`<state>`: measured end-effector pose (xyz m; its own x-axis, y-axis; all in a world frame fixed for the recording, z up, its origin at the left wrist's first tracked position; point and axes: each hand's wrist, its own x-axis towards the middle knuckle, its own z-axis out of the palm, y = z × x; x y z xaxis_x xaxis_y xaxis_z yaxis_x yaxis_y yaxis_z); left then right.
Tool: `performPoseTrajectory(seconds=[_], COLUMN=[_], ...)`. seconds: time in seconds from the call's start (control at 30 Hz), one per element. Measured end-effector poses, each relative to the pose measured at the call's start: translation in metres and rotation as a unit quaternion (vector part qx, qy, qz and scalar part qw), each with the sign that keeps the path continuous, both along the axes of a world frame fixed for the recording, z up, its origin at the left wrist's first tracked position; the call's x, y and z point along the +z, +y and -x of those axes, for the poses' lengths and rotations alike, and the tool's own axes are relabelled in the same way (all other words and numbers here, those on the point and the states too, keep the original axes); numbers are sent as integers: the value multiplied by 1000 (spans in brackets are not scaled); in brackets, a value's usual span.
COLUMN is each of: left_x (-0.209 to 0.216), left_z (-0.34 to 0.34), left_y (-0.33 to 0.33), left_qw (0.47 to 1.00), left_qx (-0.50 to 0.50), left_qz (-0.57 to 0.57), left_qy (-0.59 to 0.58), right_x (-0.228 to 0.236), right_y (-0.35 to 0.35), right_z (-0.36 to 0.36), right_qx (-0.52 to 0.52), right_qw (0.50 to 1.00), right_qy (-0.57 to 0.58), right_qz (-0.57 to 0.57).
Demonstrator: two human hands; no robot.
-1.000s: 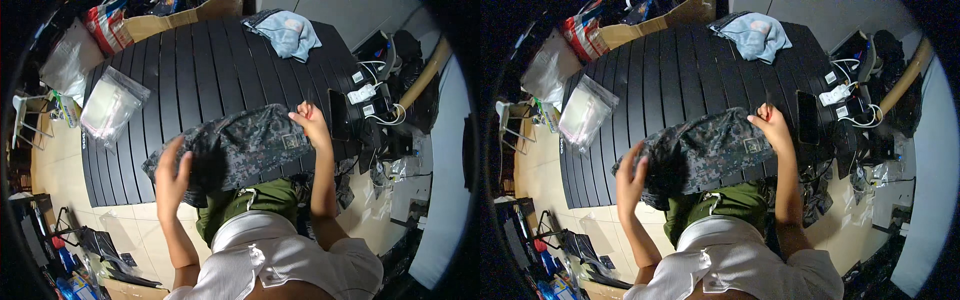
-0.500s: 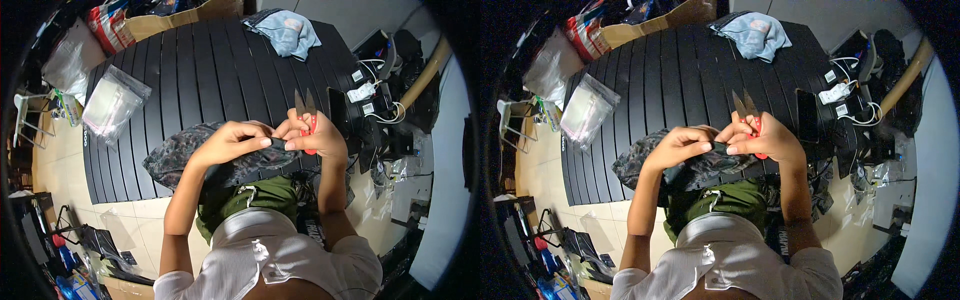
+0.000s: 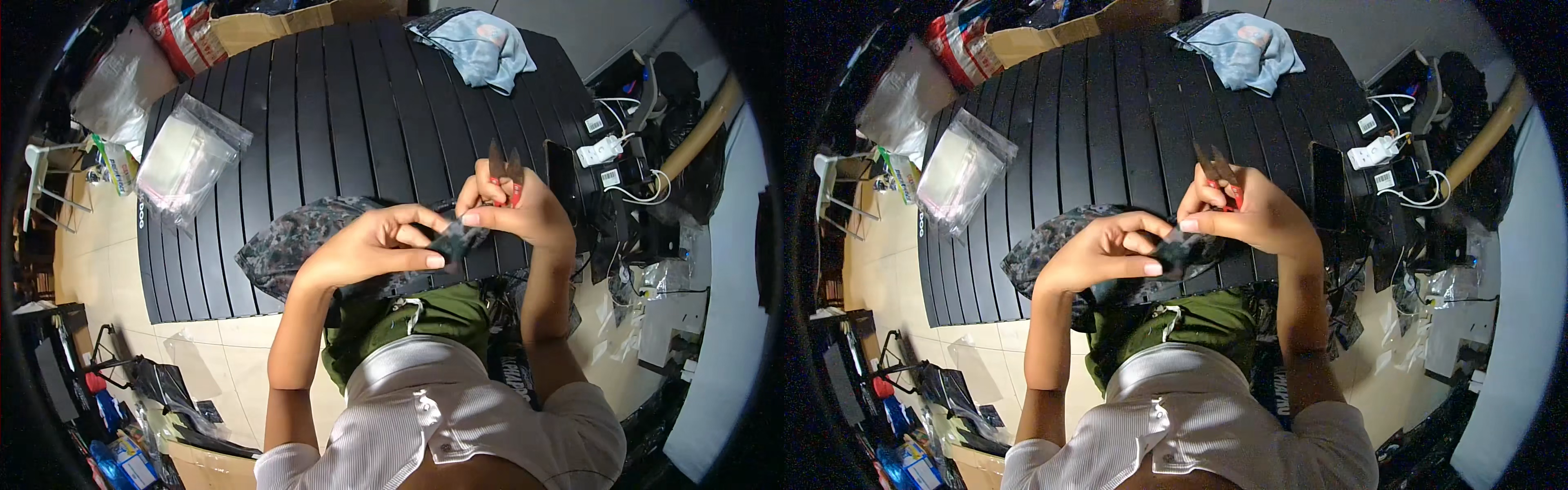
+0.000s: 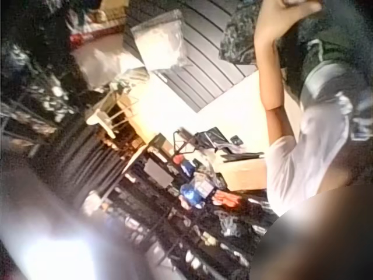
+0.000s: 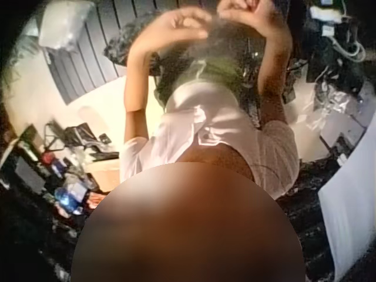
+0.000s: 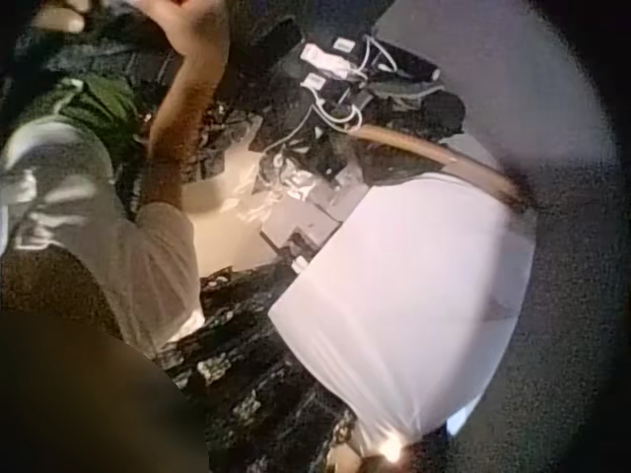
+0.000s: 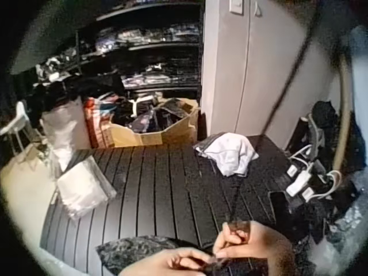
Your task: Trimming loose threads from neck gaiters, folding them, and placing them into plastic bags.
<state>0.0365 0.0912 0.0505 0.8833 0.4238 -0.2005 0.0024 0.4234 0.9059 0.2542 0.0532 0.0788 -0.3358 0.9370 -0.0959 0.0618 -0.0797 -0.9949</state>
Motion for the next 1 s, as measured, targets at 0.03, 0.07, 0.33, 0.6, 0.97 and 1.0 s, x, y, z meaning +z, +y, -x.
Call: performPoseTrajectory(seconds=[0.03,0.07,0.33,0.6,0.97,1.0], left_x=[0,0,-5,111,192,181], left_z=[0,-1,23,9,71,83], left_y=[1,3,4,52,-5,-3], left_qw=[1000,999,964,881,658,687], left_qx=[2,24,265,393,563,563], left_qz=[0,15,23,-193,-332,-299], left_qy=[0,23,10,-179,-374,-347], right_x=[-1,-2,-36,-80,-106,-106], right_y=[1,3,3,-29,37,52], right_z=[2,3,6,77,58,28], right_qx=[-6,-11,-275,-246,-413,-439], right_qw=[1000,1000,958,960,906,883], right_qy=[13,9,-17,128,-65,-4], right_qz=[-4,-21,-77,-26,-66,-164])
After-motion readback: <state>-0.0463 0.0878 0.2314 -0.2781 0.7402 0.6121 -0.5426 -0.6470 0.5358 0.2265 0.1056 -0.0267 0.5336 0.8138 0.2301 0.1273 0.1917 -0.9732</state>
